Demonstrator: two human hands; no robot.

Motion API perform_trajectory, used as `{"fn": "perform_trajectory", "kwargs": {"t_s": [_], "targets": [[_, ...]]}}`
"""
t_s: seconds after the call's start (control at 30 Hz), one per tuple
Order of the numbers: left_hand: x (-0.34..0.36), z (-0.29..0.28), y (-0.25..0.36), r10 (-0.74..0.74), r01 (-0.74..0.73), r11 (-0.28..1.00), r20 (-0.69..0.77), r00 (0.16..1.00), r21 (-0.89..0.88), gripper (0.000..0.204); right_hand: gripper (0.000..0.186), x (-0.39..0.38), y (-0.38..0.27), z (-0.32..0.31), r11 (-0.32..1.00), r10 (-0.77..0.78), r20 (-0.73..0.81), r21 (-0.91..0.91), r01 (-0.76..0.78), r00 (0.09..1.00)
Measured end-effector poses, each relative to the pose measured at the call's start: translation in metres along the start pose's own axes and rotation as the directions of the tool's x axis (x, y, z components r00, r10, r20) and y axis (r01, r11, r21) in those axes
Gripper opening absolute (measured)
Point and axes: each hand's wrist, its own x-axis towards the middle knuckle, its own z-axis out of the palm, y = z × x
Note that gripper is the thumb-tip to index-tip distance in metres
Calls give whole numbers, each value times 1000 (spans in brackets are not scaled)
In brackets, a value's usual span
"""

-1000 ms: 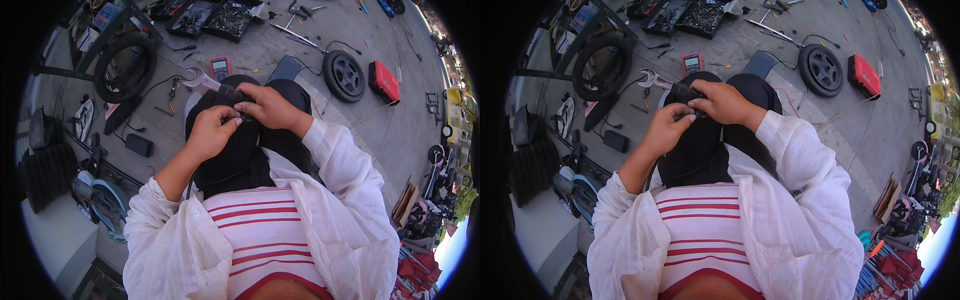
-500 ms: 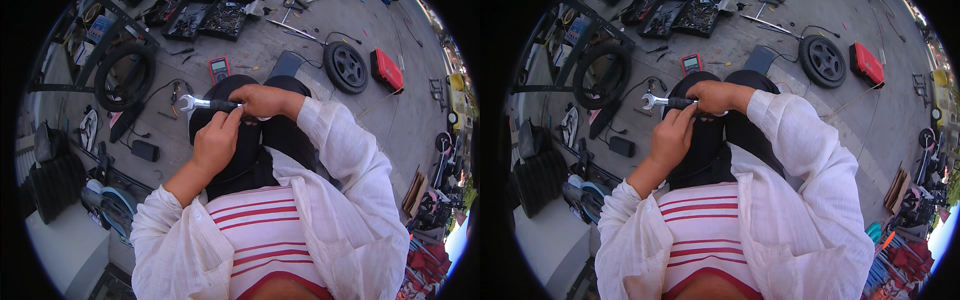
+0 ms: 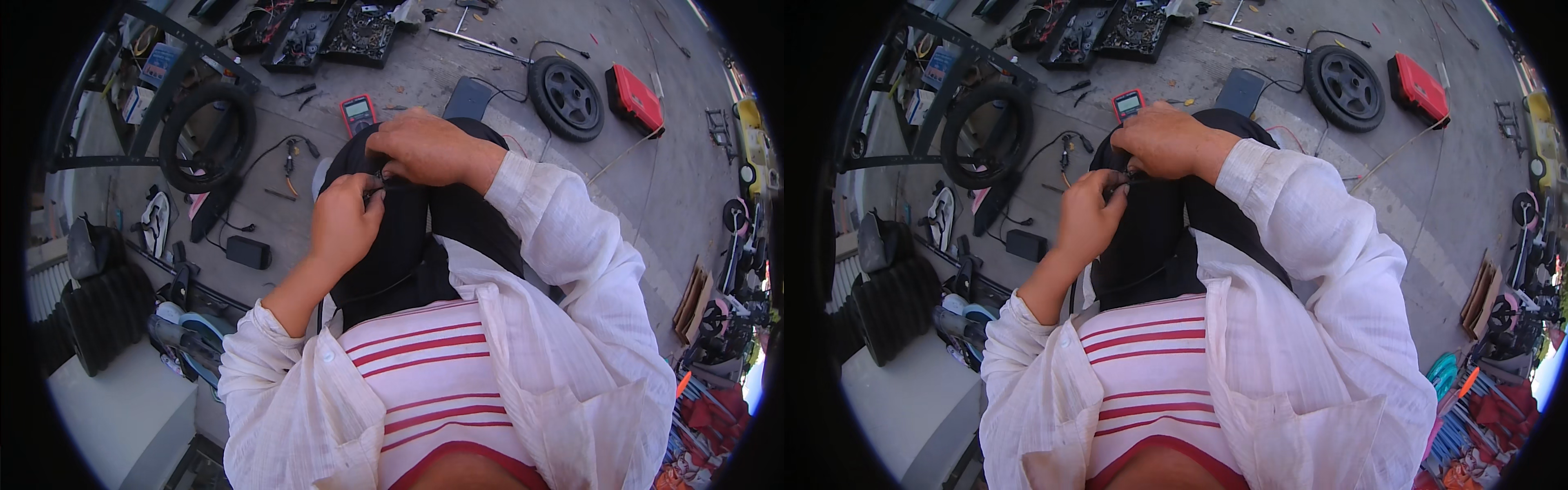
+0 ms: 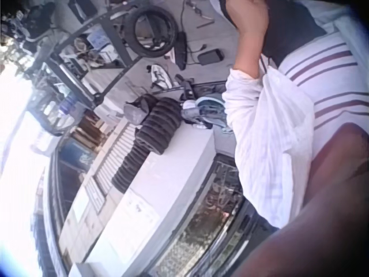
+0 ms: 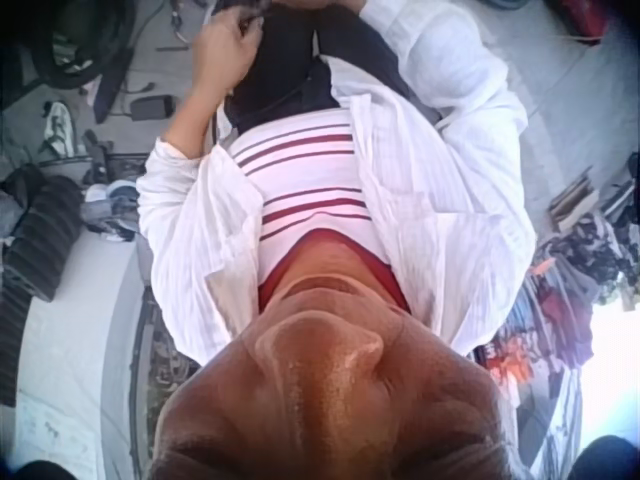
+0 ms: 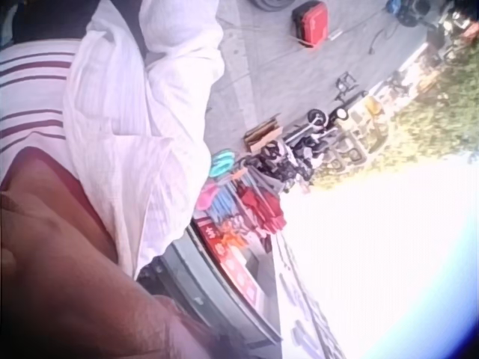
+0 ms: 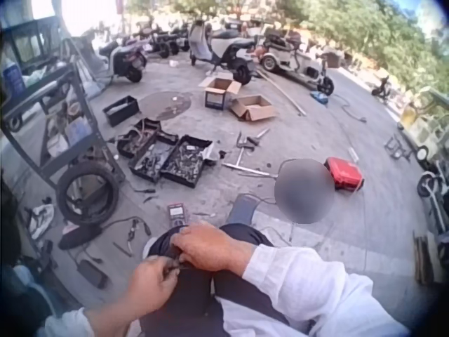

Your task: The person uses a multimeter to test a small black electronic component, then strips and twists wires with pliers and a wrench. They wrap the connection with black electrical tape and continue adjusting the wires.

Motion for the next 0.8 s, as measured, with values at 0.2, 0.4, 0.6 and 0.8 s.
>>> {"fn": "perform_trajectory", "kwargs": {"t_s": [0.2, 0.4, 0.6, 0.8], "targets": [[25, -19, -6, -193, 260, 946, 310, 931, -193, 23, 10, -45, -44, 9, 908, 297, -333, 389, -157, 895], [31, -17, -8, 221, -213, 975, 175, 959, -64, 17, 10, -76, -71, 44, 990, 23, -524, 128, 51, 851], [32, -19, 0, 99, -63, 987, 260, 960, -145, 16, 25, -81, -66, 73, 786, 467, -314, 576, -225, 827], [32, -8, -21, -34, 134, 940, 303, 952, -314, 21, 27, -61, -72, 86, 480, 659, -243, 865, -149, 711]]}}
